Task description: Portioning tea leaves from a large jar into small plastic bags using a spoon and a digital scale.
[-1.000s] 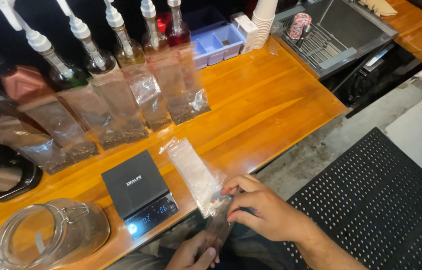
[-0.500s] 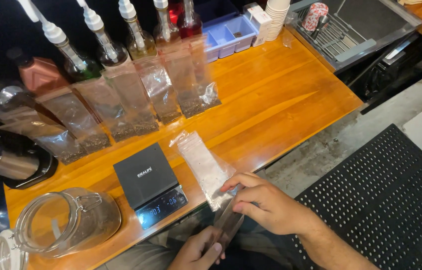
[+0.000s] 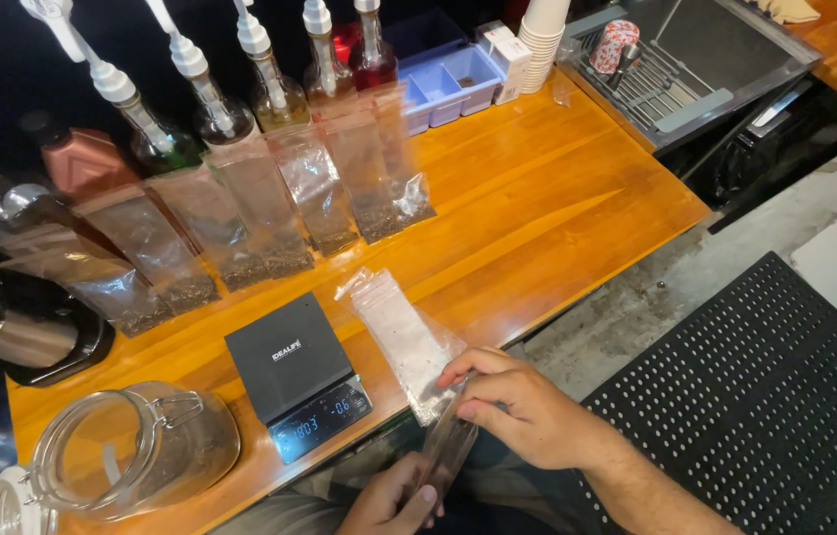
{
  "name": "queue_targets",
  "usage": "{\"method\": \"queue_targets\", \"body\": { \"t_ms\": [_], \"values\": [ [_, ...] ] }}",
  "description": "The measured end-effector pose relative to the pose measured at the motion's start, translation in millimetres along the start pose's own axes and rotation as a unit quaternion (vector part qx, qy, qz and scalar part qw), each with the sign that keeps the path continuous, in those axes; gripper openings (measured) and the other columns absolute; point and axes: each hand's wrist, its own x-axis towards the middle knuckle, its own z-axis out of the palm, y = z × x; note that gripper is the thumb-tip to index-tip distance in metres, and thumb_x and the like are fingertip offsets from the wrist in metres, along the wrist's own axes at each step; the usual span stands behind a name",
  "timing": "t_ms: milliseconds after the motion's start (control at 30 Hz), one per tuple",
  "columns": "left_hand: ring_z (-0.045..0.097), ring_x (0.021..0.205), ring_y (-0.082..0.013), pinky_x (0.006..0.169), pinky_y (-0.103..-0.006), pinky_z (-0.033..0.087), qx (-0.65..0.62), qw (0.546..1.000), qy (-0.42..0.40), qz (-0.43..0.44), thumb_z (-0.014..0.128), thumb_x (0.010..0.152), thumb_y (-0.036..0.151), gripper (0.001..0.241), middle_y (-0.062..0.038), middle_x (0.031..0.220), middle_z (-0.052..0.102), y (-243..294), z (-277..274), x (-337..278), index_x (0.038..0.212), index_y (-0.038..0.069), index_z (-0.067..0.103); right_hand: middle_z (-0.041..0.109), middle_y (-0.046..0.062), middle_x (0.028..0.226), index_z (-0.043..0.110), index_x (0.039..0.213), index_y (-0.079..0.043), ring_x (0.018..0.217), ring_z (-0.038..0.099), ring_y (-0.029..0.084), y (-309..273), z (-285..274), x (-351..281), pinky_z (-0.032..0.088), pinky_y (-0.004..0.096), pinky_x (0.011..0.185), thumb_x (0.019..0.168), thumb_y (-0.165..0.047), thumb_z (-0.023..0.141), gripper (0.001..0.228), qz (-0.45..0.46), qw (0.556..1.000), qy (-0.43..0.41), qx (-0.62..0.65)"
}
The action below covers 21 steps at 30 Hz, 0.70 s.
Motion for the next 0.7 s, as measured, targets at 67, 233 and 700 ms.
{"method": "queue_targets", "body": {
  "t_ms": [67,233,700],
  "values": [
    [0.067,0.070,-0.0097,0.070,-0.0220,0.053,0.006,1.000,0.015,-0.006,0.058,0.099,0.034,0.026,-0.002,0.084,0.073,1.6,-0.5,-1.5,0.109,0.012,0.067,0.067,0.007,0.118,0.073,0.086,-0.008,0.108,0.066,0.023,-0.1,2.9,-0.2,0.048,0.040,0.094,0.103,-0.023,0.053,0.030,0.007,1.000,0.013,0.001],
    [0.067,0.068,-0.0092,0.068,-0.0210,0.054,0.011,1.000,0.021,0.015,0.058,0.099,0.032,0.027,-0.002,0.082,0.073,-3.1,-1.4,-4.3,0.113,0.012,0.068,0.067,0.007,0.116,0.071,0.085,-0.006,0.107,0.066,0.022,-4.0,7.7,4.8,0.049,0.036,0.094,0.104,-0.024,0.051,0.032,0.003,0.999,-0.010,0.037],
    [0.066,0.063,-0.0113,0.065,-0.0245,0.053,0.016,0.995,0.099,0.031,0.054,0.100,0.024,0.028,-0.003,0.072,0.070,2.6,-5.3,-15.4,0.105,0.009,0.077,0.067,0.005,0.105,0.068,0.092,-0.003,0.099,0.066,0.018,1.6,11.1,13.0,0.047,0.032,0.089,0.105,-0.025,0.045,0.034,0.019,0.996,0.084,-0.007]
  ]
}}
